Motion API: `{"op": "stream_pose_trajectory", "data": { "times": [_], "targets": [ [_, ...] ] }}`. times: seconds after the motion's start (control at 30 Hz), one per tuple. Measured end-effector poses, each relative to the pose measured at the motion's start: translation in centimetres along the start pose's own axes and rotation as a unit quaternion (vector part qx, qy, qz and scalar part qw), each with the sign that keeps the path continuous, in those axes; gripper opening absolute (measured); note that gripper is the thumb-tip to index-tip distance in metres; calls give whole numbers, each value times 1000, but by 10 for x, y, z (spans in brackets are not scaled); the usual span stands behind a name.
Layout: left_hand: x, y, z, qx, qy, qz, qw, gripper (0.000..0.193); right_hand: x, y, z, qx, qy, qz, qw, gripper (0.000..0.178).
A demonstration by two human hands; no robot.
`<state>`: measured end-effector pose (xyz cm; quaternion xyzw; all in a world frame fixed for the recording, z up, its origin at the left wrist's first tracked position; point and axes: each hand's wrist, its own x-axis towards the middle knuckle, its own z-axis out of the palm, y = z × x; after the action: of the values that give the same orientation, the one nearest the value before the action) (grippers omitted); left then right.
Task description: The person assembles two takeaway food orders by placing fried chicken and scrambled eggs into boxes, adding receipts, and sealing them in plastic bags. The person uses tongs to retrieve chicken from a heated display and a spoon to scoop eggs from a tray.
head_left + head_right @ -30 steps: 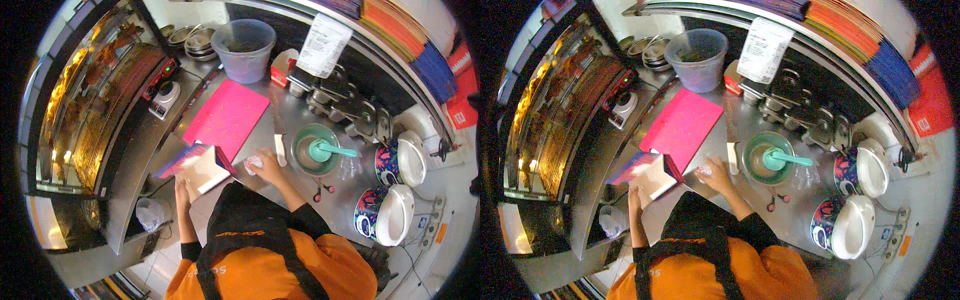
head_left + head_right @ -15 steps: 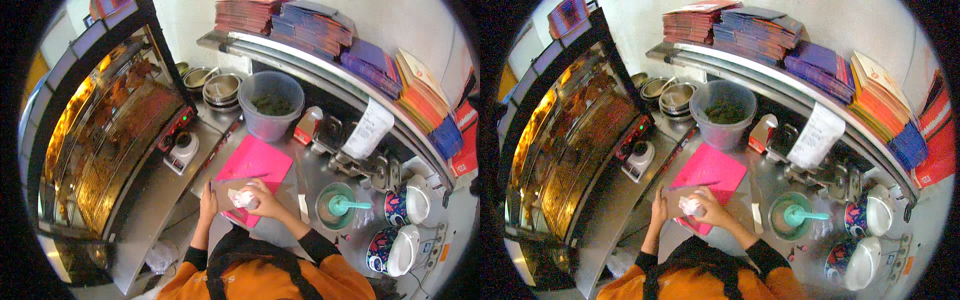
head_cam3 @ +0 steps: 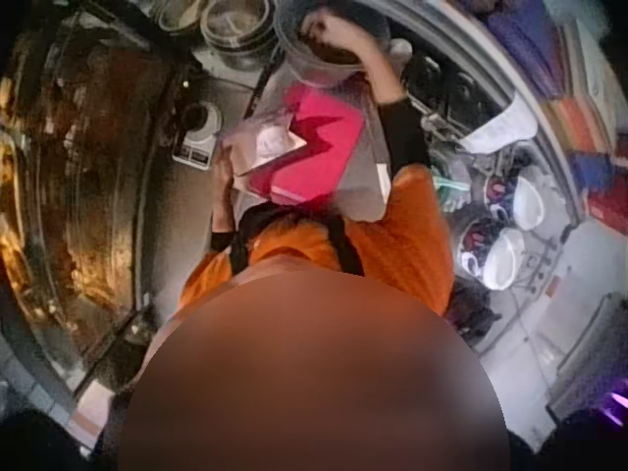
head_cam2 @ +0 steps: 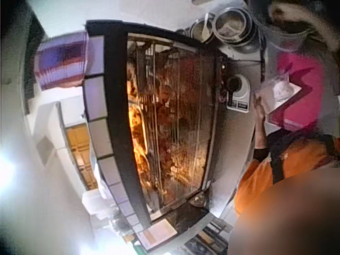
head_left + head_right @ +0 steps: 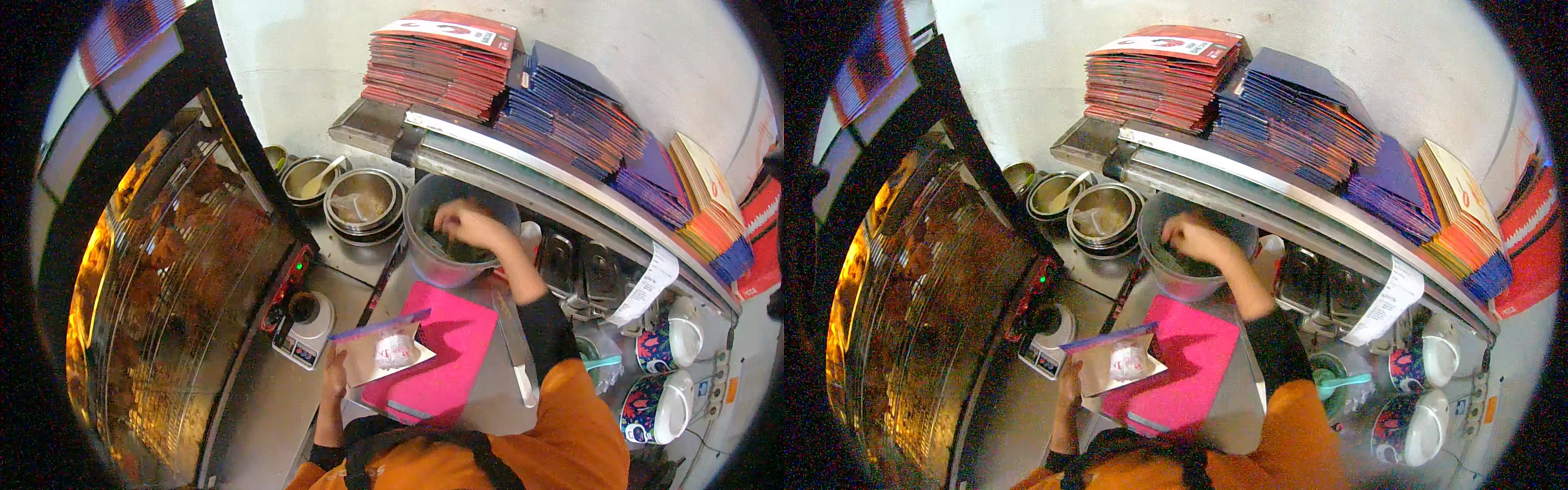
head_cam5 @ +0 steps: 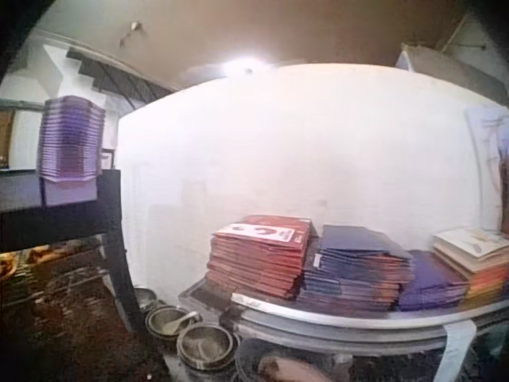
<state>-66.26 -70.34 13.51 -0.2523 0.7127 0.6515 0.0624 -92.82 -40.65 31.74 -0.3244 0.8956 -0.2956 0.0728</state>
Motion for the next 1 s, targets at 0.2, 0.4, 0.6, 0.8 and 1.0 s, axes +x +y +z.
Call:
{"op": "stream_pose_trajectory", "data": {
  "times": [0.2, 0.4, 0.6, 0.8, 1.0],
  "targets": [
    [43, -28, 3, 0, -2, 43, 999, 62, 67, 88, 56, -389, 3, 87, 917, 22],
    [39, 1, 20, -19, 9, 39, 999, 61, -48, -6, -4, -68, 284, 100, 951, 19],
    [-9, 37, 42, -75, -6, -25, 997, 54, -188, -100, 57, 288, 303, 74, 905, 11],
    [-59, 25, 77, -190, -35, 18, 981, 47, -239, -121, 115, 20, 119, 135, 983, 19],
    [-86, -27, 72, -226, -66, -26, 972, 46, -351, -94, 80, 73, 224, 54, 970, 40]
  ]
}}
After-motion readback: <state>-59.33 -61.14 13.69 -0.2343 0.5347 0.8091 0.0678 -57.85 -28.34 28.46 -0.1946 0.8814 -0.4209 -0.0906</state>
